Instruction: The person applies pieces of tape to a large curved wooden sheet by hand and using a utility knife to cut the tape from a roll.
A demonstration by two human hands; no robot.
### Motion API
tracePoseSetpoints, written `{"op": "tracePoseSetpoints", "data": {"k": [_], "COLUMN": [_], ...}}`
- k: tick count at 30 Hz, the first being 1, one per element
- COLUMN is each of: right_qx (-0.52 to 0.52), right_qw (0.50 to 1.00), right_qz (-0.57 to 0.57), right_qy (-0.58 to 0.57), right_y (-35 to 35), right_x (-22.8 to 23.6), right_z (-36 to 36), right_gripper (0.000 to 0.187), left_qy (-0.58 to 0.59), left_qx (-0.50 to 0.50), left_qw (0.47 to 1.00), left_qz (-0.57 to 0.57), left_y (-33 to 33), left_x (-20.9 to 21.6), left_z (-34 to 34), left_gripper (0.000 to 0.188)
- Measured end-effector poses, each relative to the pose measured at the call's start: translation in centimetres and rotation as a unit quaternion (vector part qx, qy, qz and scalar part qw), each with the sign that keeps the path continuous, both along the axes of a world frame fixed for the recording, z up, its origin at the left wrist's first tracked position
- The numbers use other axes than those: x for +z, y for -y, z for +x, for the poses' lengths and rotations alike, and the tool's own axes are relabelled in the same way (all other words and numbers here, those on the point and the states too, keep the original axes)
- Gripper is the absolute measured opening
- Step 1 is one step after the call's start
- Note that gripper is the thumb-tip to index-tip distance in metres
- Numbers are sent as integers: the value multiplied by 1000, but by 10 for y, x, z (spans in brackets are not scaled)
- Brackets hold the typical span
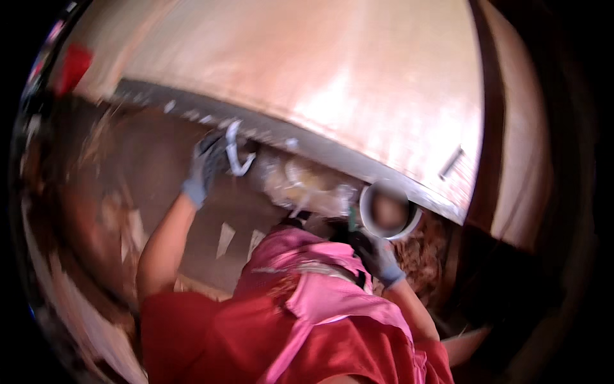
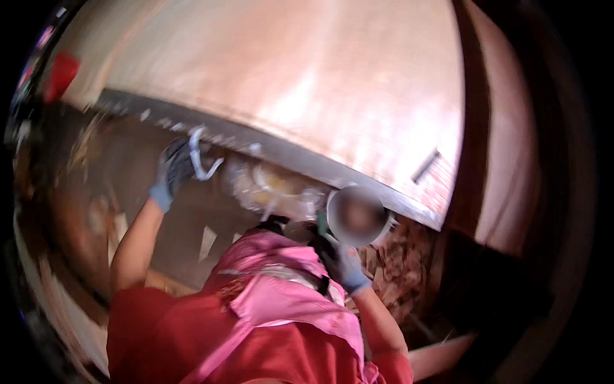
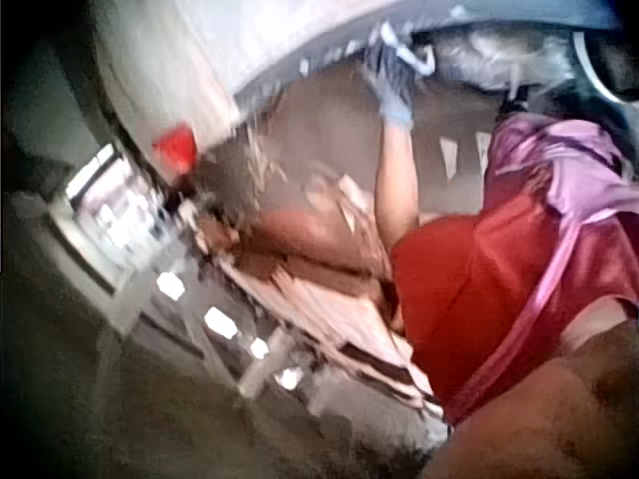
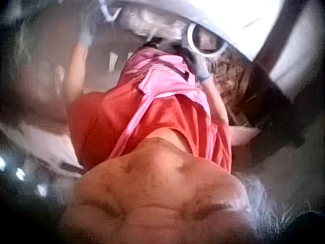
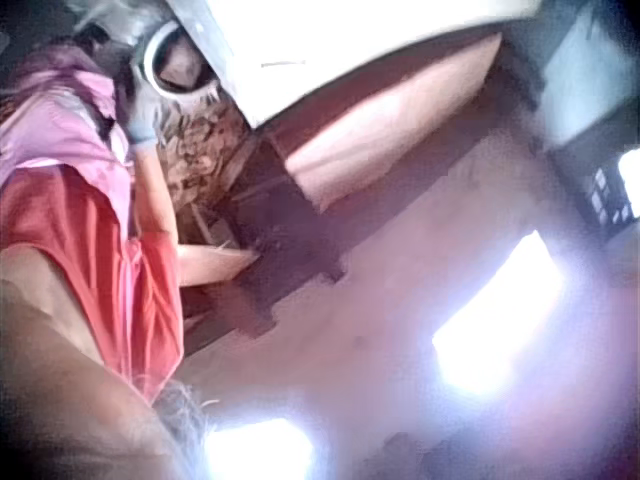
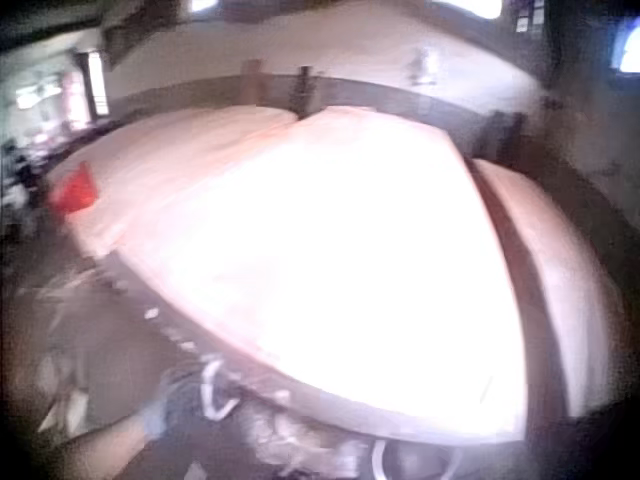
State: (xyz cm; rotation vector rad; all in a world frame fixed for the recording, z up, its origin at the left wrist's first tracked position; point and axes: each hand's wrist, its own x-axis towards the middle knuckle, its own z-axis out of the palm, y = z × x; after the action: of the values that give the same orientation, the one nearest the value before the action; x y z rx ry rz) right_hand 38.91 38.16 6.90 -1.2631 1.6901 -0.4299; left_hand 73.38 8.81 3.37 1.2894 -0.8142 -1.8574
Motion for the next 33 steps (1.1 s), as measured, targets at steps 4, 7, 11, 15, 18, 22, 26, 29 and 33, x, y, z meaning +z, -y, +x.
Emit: {"op": "tracePoseSetpoints", "data": {"k": [4, 7, 11, 15, 18, 22, 26, 29, 33], "right_qx": [-30, -265, -334, -354, -410, -448, -387, -428, -557], "right_qw": [999, 932, 888, 850, 814, 816, 883, 876, 795], "right_qz": [-15, -164, -128, -84, -112, -116, -231, -205, -203], "right_qy": [-39, 183, 289, 382, 396, 346, 131, 85, 129], "right_y": [29, 21, 23, 32, 26, 9, -18, -39, -52], "right_x": [31, 30, 46, 58, 64, 89, 93, 118, 102], "right_z": [-24, -54, -98, -122, -141, -158, -147, -158, -200], "right_gripper": [36, 35, 41, 48, 44, 17, 11, 12, 7], "left_qy": [64, -75, -35, -101, -80, 28, 88, 137, 113], "left_qx": [-142, -276, -480, -552, -596, -653, -704, -771, -784], "left_qw": [981, 957, 876, 823, 797, 757, 679, 588, 610], "left_qz": [-116, -43, -27, -91, -53, -19, -187, -202, -16], "left_y": [-16, -28, -55, -68, -80, -87, -98, -102, -96], "left_x": [51, 78, 119, 101, 107, 110, 81, 99, 100], "left_z": [-61, -141, -256, -311, -344, -372, -384, -397, -407], "left_gripper": [12, 24, 22, 20, 21, 22, 42, 41, 28]}}
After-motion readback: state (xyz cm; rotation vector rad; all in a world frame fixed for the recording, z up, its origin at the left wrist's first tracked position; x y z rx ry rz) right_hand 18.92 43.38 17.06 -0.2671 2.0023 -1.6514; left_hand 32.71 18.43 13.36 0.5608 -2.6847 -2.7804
